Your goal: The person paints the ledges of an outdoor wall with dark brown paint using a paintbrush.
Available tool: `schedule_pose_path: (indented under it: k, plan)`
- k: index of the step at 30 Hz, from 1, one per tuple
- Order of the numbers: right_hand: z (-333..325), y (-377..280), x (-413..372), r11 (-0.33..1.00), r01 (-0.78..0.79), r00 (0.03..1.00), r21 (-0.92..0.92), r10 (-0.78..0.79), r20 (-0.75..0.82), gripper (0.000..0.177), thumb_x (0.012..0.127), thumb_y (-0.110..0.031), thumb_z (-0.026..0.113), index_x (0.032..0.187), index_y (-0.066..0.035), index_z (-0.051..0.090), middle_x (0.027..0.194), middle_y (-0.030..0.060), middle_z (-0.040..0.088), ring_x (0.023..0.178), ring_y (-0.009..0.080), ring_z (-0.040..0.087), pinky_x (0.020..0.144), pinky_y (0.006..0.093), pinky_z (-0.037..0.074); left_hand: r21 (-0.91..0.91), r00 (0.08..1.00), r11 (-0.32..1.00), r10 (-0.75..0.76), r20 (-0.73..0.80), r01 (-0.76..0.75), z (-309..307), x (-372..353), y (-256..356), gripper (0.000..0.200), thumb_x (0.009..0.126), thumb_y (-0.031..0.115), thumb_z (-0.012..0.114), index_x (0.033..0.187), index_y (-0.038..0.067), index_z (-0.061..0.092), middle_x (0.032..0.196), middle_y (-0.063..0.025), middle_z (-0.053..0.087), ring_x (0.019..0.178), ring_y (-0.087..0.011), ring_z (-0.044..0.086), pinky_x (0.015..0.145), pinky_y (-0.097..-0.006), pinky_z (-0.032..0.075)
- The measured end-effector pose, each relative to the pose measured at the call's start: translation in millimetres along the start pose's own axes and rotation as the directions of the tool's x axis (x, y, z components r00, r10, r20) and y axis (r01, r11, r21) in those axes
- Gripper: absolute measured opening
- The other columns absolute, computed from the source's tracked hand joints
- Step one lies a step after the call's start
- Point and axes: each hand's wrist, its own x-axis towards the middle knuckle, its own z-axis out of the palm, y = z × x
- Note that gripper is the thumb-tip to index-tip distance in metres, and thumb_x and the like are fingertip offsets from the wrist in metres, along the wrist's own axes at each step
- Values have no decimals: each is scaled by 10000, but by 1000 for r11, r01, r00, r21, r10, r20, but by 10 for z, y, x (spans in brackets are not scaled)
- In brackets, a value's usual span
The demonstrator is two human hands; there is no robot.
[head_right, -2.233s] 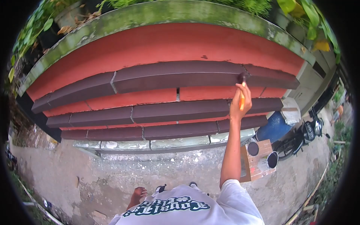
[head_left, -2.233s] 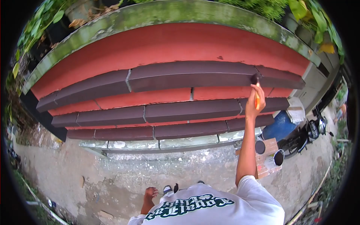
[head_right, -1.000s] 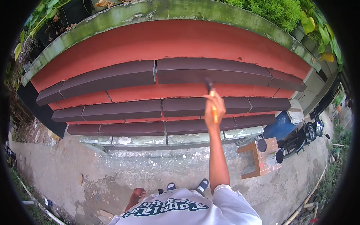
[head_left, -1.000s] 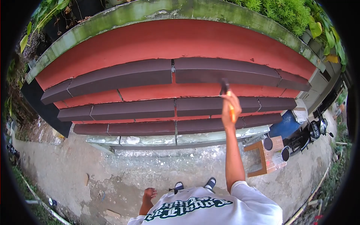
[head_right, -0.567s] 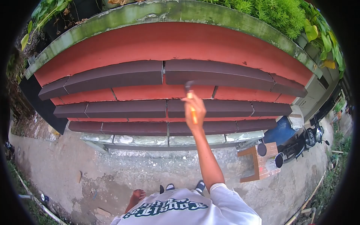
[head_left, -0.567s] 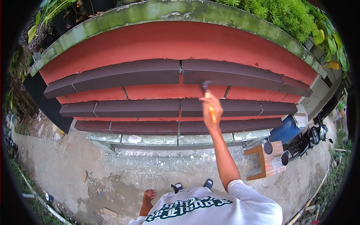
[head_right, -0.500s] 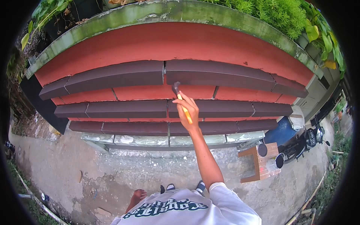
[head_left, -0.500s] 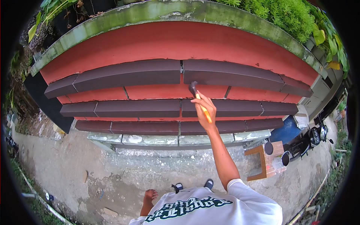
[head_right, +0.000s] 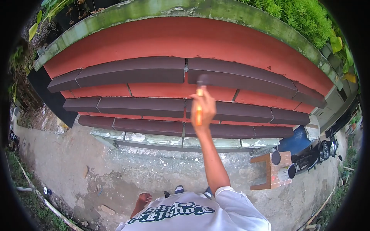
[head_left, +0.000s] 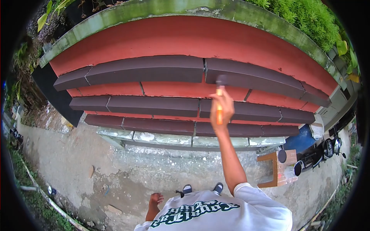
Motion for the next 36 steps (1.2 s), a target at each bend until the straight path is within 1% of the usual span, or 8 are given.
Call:
schedule_pose_path:
  k: [4, 9, 14, 16, 21, 28, 31, 36]
  plan:
    - [235, -230, -99, 937, -91, 984, 337, 32, 177, 199, 848, 0, 667, 967, -109, 783, 1242, 157, 697, 1071, 321, 679, 928, 406, 532, 13, 1000, 1000, 22, -2, -22, -44, 50, 1, 369, 985, 249, 489, 1301, 83, 581, 1172, -89, 700, 954, -260, 699, 739, -412, 514]
    - [-370, 373, 71, 965, -213, 976, 155, 217, -14, 137, 940, -15, 638, 965, -59, 766, 1172, 166, 705, 1090, 329, 680, 915, 405, 533, 33, 999, 999, 36, -16, -35, -9, -50, 174, 363, 984, 246, 494, 1289, 74, 589, 1166, -101, 702, 937, -263, 703, 746, -413, 517]
    - [-406, 360, 70, 988, -143, 967, -52, 129, -218, 125, 920, -24, 659, 966, -68, 766, 1253, 166, 689, 1122, 330, 655, 959, 418, 512, 61, 1000, 998, 24, -17, -23, -14, 28, 200, 363, 985, 251, 507, 1289, 72, 592, 1168, -93, 704, 940, -260, 704, 761, -418, 524]
    - [-161, 121, -11, 993, -98, 994, -66, 94, -63, 140, 889, -32, 671, 969, -85, 773, 1252, 175, 688, 1107, 338, 655, 944, 419, 518, 54, 999, 998, 44, 6, -44, -18, 71, 194, 359, 986, 256, 512, 1284, 75, 596, 1158, -86, 704, 935, -258, 703, 771, -420, 525]
    - [112, -171, -34, 941, -88, 978, 328, 19, 206, 186, 857, 8, 657, 967, -82, 776, 1224, 185, 695, 1079, 338, 669, 940, 414, 523, 73, 999, 997, 27, 27, -29, -14, 127, 205, 354, 991, 266, 514, 1281, 83, 601, 1150, -80, 705, 941, -257, 701, 774, -427, 527]
    - [-308, 218, 202, 991, -135, 971, 0, 132, -199, 162, 901, 11, 644, 964, -70, 769, 1227, 160, 671, 1115, 338, 638, 906, 425, 520, 60, 995, 994, 84, 49, -87, 23, -36, 284, 362, 988, 279, 524, 1290, 91, 589, 1164, -86, 697, 953, -261, 696, 781, -423, 522]
    - [-55, 19, 92, 996, -80, 997, -35, 80, 2, 161, 856, -19, 697, 954, -119, 778, 1241, 170, 672, 1032, 336, 646, 867, 429, 527, 63, 996, 995, 69, 59, -72, 14, 113, 272, 360, 986, 279, 526, 1287, 91, 588, 1164, -89, 696, 952, -262, 695, 786, -425, 519]
    - [143, -355, 76, 929, -111, 984, 354, 52, 173, 166, 891, -9, 653, 980, -74, 777, 1204, 198, 685, 1129, 317, 684, 944, 392, 534, 87, 996, 995, 46, 72, -52, 32, 170, 200, 359, 988, 277, 521, 1287, 90, 589, 1159, -90, 700, 943, -263, 697, 762, -426, 519]
